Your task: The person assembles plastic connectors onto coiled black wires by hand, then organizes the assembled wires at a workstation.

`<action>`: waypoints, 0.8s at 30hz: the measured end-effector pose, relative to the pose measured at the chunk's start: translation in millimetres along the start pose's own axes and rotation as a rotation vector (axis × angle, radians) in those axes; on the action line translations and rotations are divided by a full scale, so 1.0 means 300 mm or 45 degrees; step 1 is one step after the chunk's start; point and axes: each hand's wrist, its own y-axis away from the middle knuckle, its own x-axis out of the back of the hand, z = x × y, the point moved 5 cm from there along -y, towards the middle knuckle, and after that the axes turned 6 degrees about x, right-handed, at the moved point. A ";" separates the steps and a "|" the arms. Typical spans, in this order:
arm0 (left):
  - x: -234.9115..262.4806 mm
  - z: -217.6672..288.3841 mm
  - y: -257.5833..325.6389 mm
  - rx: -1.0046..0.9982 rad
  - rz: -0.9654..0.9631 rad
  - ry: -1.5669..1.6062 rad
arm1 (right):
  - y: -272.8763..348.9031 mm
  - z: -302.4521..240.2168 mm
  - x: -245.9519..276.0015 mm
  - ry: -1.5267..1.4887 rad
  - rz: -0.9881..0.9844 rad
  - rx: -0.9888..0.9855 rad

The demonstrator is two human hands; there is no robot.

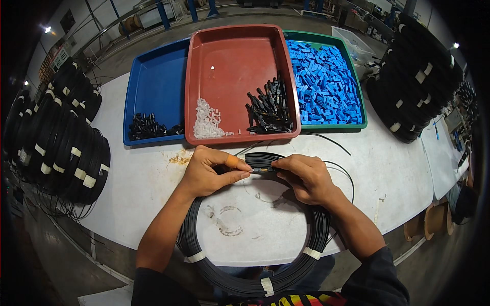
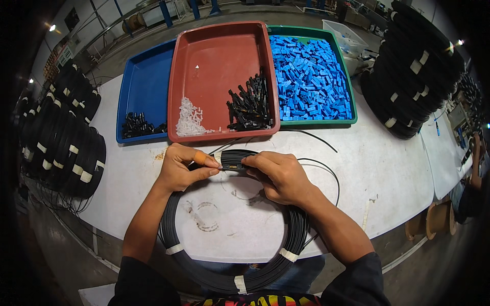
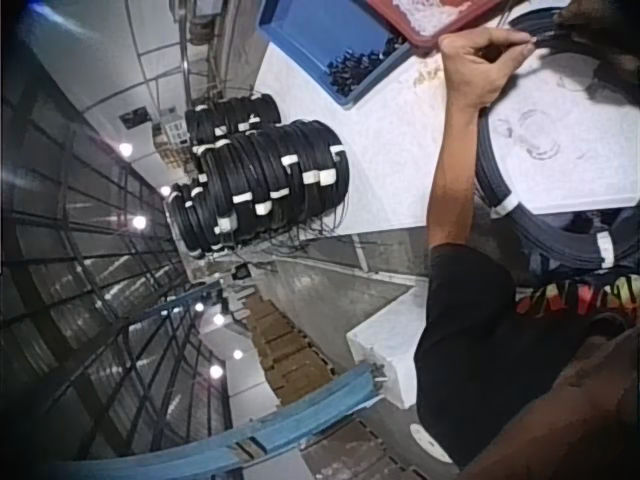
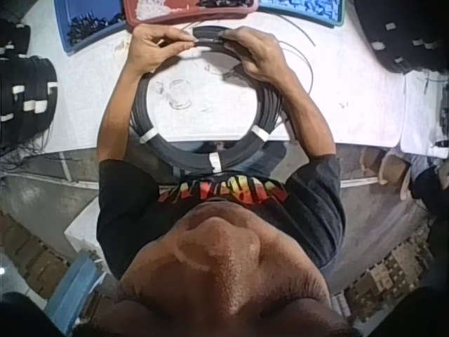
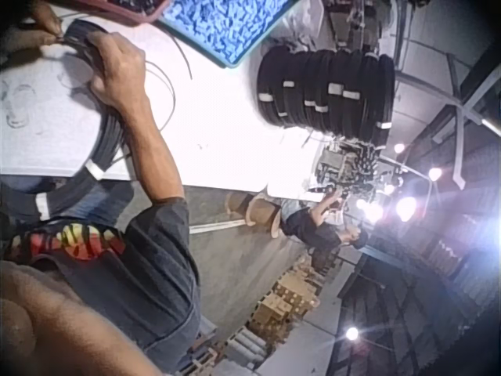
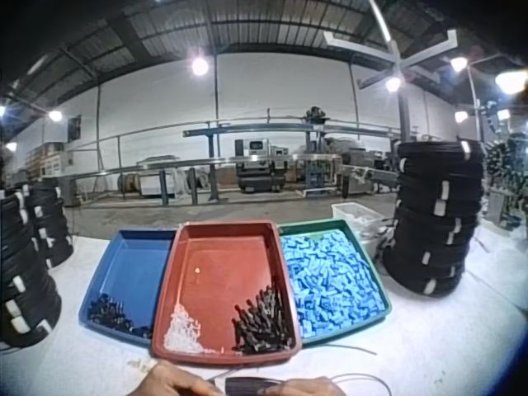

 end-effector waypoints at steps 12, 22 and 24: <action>-0.004 0.013 0.007 -0.053 0.023 -0.136 | 0.007 -0.012 0.004 0.191 -0.063 0.151; -0.014 0.011 0.003 -0.050 0.006 -0.200 | 0.004 0.011 -0.007 0.053 -0.093 -0.009; -0.013 0.024 0.004 -0.044 0.010 -0.210 | 0.000 0.021 -0.008 -0.035 -0.043 -0.096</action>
